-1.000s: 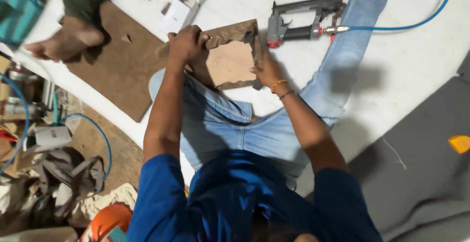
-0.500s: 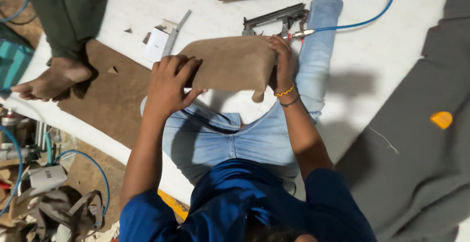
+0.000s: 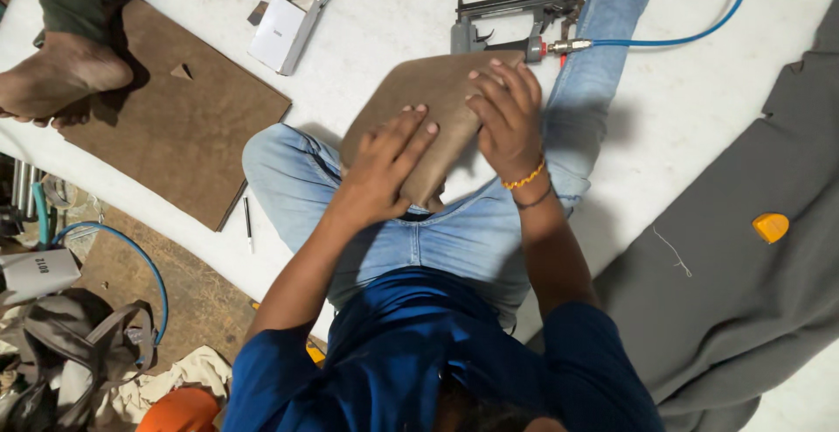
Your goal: The person sits on the floor and stretches a brown fabric cover over a board, folding the edges over the back. They use a pneumatic nail gun to fasten the fabric in place along the edges, then place a plywood panel on top of the covered board.
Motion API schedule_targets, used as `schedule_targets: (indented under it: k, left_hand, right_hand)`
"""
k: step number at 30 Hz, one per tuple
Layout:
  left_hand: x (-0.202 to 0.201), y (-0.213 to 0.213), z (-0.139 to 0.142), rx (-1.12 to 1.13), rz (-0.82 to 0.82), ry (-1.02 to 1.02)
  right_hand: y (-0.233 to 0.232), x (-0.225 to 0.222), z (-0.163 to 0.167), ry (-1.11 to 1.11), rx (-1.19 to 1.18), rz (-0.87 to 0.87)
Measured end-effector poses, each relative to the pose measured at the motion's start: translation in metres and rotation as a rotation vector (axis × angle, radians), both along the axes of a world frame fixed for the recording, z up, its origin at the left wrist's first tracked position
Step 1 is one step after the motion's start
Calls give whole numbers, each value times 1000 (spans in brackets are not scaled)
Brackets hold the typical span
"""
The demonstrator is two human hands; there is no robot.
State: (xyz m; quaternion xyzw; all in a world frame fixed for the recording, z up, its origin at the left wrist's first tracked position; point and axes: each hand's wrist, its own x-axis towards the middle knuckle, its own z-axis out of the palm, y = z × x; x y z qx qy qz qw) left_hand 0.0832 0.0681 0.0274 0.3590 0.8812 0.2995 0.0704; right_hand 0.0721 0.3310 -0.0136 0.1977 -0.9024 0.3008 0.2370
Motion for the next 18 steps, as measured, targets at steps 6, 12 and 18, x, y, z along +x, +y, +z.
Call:
schedule_targets:
  k: [6,12,18]
  left_hand:
    - [-1,-24,-38,217,101,-148]
    - [12,-50,-65,392,148,-226]
    - [18,-64,-75,400,202,-284]
  right_hand:
    - [-75,51,25,-20,47,273]
    - [-78,38,-14,3,196,277]
    - [-51,4,-30,126,257,134]
